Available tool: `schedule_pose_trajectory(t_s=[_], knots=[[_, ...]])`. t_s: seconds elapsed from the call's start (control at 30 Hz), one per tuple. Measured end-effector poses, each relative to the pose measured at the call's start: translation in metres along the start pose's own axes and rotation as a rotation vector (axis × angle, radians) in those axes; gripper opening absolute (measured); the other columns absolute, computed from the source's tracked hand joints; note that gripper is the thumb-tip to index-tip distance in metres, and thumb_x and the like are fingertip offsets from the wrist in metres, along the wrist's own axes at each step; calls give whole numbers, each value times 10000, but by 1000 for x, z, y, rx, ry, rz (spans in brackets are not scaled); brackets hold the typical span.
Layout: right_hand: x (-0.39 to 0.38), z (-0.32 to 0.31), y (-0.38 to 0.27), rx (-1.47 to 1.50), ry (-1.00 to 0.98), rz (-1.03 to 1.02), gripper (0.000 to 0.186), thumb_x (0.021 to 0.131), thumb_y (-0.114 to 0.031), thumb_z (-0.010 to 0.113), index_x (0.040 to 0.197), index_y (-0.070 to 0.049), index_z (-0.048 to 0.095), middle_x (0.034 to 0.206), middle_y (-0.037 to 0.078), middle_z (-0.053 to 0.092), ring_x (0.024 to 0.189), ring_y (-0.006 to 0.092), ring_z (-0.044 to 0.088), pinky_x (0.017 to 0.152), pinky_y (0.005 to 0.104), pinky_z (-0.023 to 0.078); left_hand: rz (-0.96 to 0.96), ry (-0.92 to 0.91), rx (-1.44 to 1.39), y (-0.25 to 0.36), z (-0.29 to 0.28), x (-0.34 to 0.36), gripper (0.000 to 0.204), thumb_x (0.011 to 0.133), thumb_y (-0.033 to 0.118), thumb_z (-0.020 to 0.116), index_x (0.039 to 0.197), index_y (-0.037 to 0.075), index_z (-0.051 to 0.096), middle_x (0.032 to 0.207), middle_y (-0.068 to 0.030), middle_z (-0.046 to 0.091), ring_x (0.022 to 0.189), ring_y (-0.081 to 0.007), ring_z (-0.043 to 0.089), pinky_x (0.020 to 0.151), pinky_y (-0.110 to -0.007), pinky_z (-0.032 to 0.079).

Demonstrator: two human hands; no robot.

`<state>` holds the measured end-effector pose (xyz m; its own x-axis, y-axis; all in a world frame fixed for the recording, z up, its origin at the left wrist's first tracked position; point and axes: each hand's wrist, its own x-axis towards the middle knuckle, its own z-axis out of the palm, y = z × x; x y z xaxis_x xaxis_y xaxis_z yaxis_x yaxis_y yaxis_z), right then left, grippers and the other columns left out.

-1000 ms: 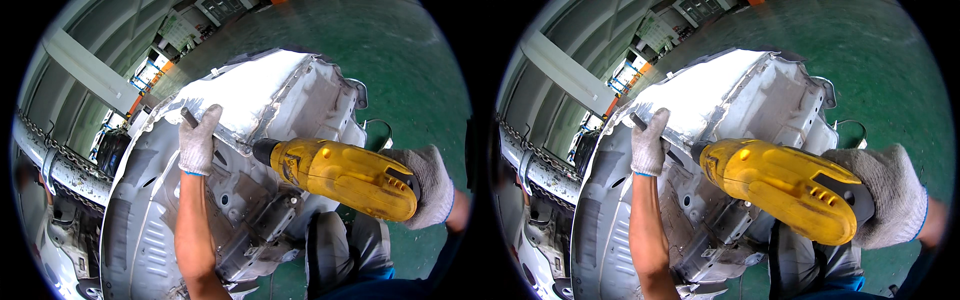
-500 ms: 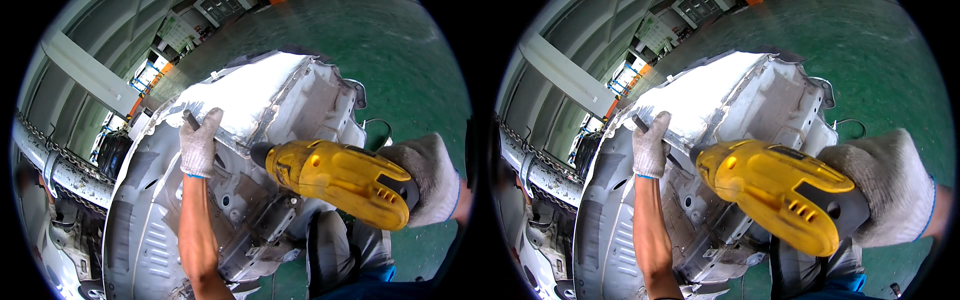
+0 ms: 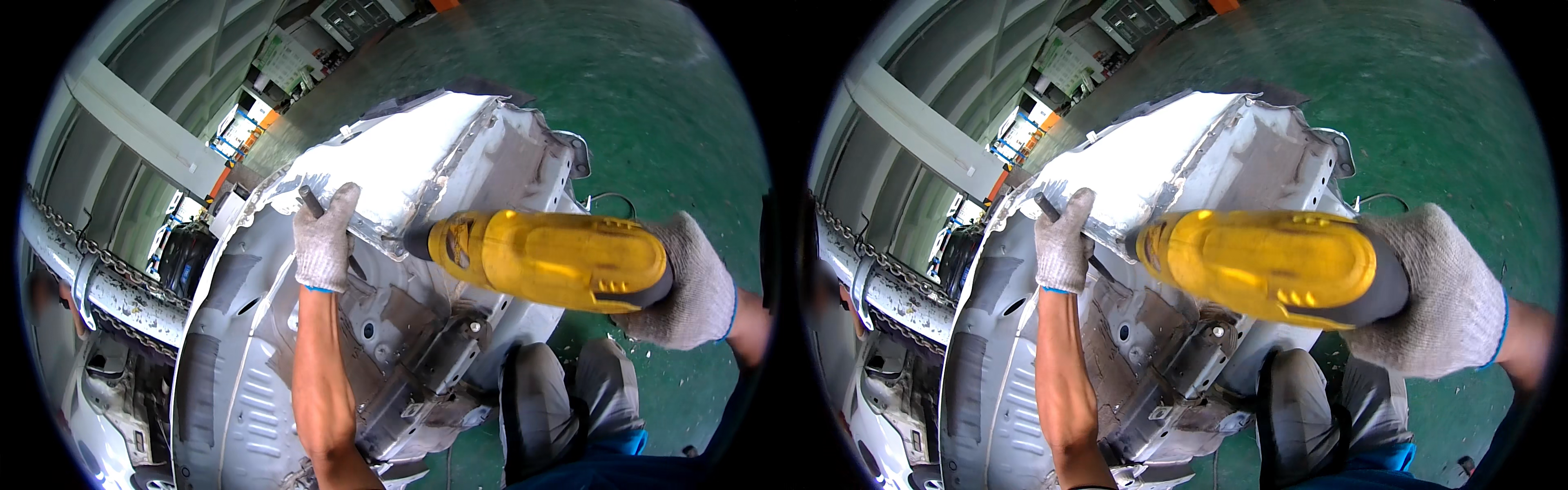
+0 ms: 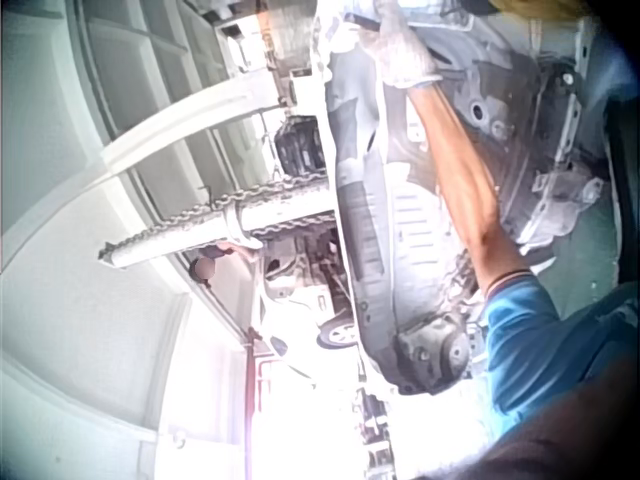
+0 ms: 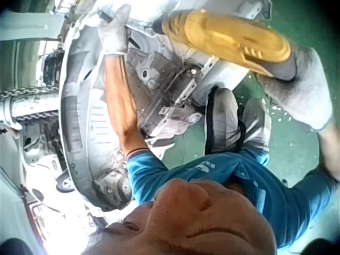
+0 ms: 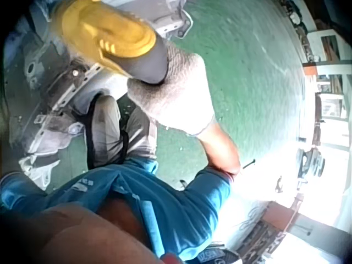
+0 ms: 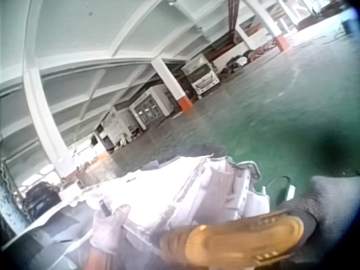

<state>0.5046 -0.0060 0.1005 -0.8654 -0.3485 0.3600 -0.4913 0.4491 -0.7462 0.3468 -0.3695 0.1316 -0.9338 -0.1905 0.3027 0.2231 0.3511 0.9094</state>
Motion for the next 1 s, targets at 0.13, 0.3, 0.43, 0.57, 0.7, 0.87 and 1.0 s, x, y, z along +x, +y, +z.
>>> schedule_pose_trajectory(t_s=[0.13, 0.3, 0.43, 0.57, 0.7, 0.87, 1.0], knots=[[6, 0, 1, 155, 13, 105, 420, 724, -95, 859, 1106, 0, 711, 1010, 123, 767, 883, 211, 748, 882, 332, 588, 6, 7, -23, 2, 4, 1, 306, 900, 234, 766, 1056, -16, 683, 644, 15, 546, 402, -66, 383, 385, -245, 247], [7, 1, 1, 230, 7, 131, 434, 725, -55, 837, 1134, 12, 705, 996, 117, 765, 874, 186, 730, 884, 329, 579, 29, 2, -41, -4, 2, 4, 298, 902, 232, 762, 1060, -11, 689, 654, 14, 558, 412, -70, 413, 384, -239, 267], [7, -3, -2, 192, -41, 194, 422, 729, -61, 825, 1126, 18, 706, 973, 118, 762, 850, 184, 722, 866, 333, 583, 27, 14, -46, -7, 3, 4, 291, 903, 234, 760, 1054, -7, 695, 658, 11, 568, 413, -71, 421, 383, -238, 275], [5, -4, 0, 163, -7, 234, 386, 690, -85, 795, 1050, 27, 712, 864, 131, 747, 758, 219, 715, 780, 349, 595, 5, -2, -4, -3, -1, 5, 279, 903, 233, 760, 1034, -4, 692, 645, 14, 561, 409, -71, 415, 382, -239, 272], [6, -3, 1, 121, 15, 165, 377, 659, -103, 799, 1000, 30, 711, 821, 150, 737, 715, 257, 718, 748, 360, 605, 2, 10, -2, -1, 1, 3, 278, 904, 235, 759, 1030, -3, 690, 632, 17, 551, 402, -70, 405, 378, -240, 263], [11, 5, 7, 28, 2, -22, 424, 669, -91, 782, 1061, 42, 693, 846, 182, 741, 736, 299, 740, 737, 372, 612, -50, -4, 40, 3, -5, -1, 325, 907, 269, 767, 1061, -14, 724, 688, 22, 603, 477, -58, 469, 427, -239, 328], [42, 14, -22, -80, -45, 69, 359, 694, -51, 782, 1027, 43, 685, 863, 177, 740, 731, 285, 732, 733, 367, 612, -35, -45, 107, 3, 1, 8, 309, 883, 279, 783, 989, -10, 747, 698, 8, 617, 493, -60, 460, 445, -250, 345]])
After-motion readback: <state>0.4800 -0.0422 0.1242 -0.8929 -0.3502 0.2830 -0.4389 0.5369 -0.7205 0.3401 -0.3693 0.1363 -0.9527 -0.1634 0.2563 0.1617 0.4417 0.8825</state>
